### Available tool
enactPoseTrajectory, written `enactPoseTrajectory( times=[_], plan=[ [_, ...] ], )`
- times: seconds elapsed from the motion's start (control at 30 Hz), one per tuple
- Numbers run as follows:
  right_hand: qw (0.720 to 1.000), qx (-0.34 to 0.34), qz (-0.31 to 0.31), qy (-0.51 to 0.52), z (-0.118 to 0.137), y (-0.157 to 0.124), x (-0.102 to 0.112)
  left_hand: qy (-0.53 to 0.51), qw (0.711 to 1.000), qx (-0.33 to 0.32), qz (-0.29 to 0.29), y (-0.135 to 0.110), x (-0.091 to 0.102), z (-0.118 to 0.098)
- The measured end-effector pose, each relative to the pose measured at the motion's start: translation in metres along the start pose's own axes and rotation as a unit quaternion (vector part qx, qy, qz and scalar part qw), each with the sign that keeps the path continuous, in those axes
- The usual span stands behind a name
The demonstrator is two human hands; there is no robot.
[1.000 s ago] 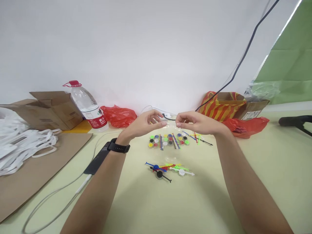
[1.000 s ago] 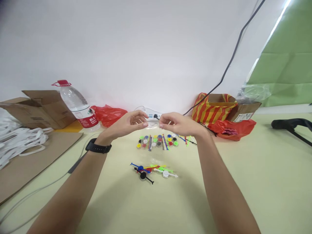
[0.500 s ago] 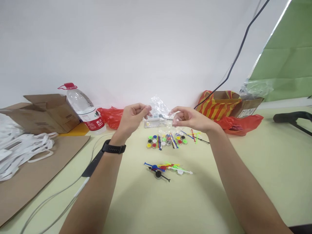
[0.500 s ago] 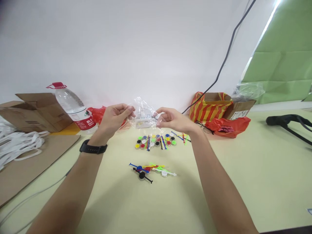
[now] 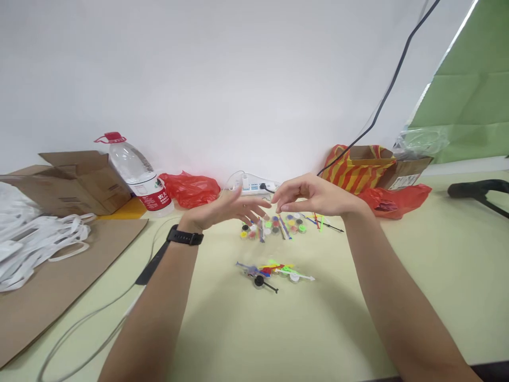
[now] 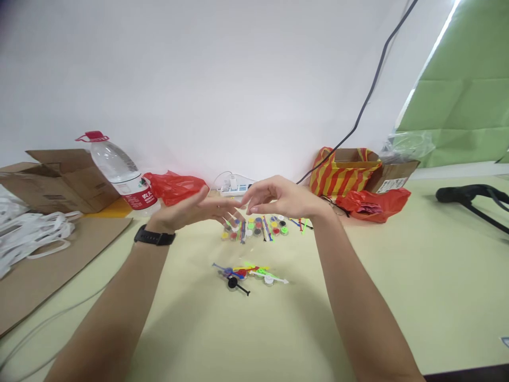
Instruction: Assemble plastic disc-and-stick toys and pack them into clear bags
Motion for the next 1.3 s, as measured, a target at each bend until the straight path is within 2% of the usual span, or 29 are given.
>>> enactPoseTrajectory(
  times=[0.1, 0.2, 0.37, 0.47, 0.53, 0.6, 0.63, 0.67, 0.7, 0.77, 0.87, 1.07, 1.3],
  plan=[
    [0.999, -0.001, 0.011, -0.031, 0.004, 0.004, -0.006, 0.037, 0.996, 0.024, 0.080, 0.014, -0.015, 0.003],
    [0.999, -0.002, -0.004, -0.032, 0.001, 0.005, -0.007, 0.112, 0.989, 0.029, 0.086, 0.021, -0.019, 0.007],
    [0.998, -0.046, -0.045, 0.009, -0.018, 0.003, 0.002, 0.196, 0.979, 0.027, -0.040, 0.016, 0.000, 0.013],
    [0.994, -0.059, -0.066, 0.056, -0.028, 0.004, 0.005, 0.246, 0.967, 0.029, -0.060, 0.011, 0.007, 0.014],
    [0.992, -0.057, -0.071, 0.083, -0.030, 0.006, 0.004, 0.274, 0.956, 0.009, -0.106, 0.011, 0.008, 0.009],
    [0.991, -0.050, -0.068, 0.106, -0.028, 0.007, 0.003, 0.298, 0.927, -0.045, -0.222, 0.010, 0.005, -0.004],
    [0.990, -0.048, -0.067, 0.115, -0.026, 0.007, 0.001, 0.315, 0.899, -0.082, -0.293, 0.009, 0.002, -0.012],
    [0.989, -0.047, -0.066, 0.123, -0.023, 0.007, 0.000, 0.340, 0.870, -0.116, -0.339, 0.008, -0.004, -0.021],
    [0.988, -0.048, -0.068, 0.128, -0.020, 0.007, 0.000, 0.362, 0.852, -0.146, -0.351, 0.008, -0.011, -0.028],
    [0.987, -0.054, -0.080, 0.132, -0.015, 0.006, -0.001, 0.398, 0.852, -0.178, -0.289, 0.010, -0.028, -0.040],
    [0.984, -0.063, -0.103, 0.129, -0.008, 0.006, -0.003, 0.437, 0.851, -0.177, -0.233, 0.012, -0.044, -0.047],
    [0.986, -0.062, -0.094, 0.121, 0.002, 0.009, -0.009, 0.468, 0.844, -0.153, -0.213, 0.014, -0.052, -0.045],
    [0.986, -0.064, -0.092, 0.119, -0.004, 0.013, -0.012, 0.495, 0.834, -0.147, -0.197, 0.018, -0.056, -0.044]
  ],
)
Point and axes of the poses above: each hand's wrist, its own y-axis towards the middle knuckle, its own x-axis out of the back of the hand, z = x × y, the point moved 3 cm from there along y, towards the middle knuckle, and after that the axes turned 6 degrees about z, right-handed, at the moved point
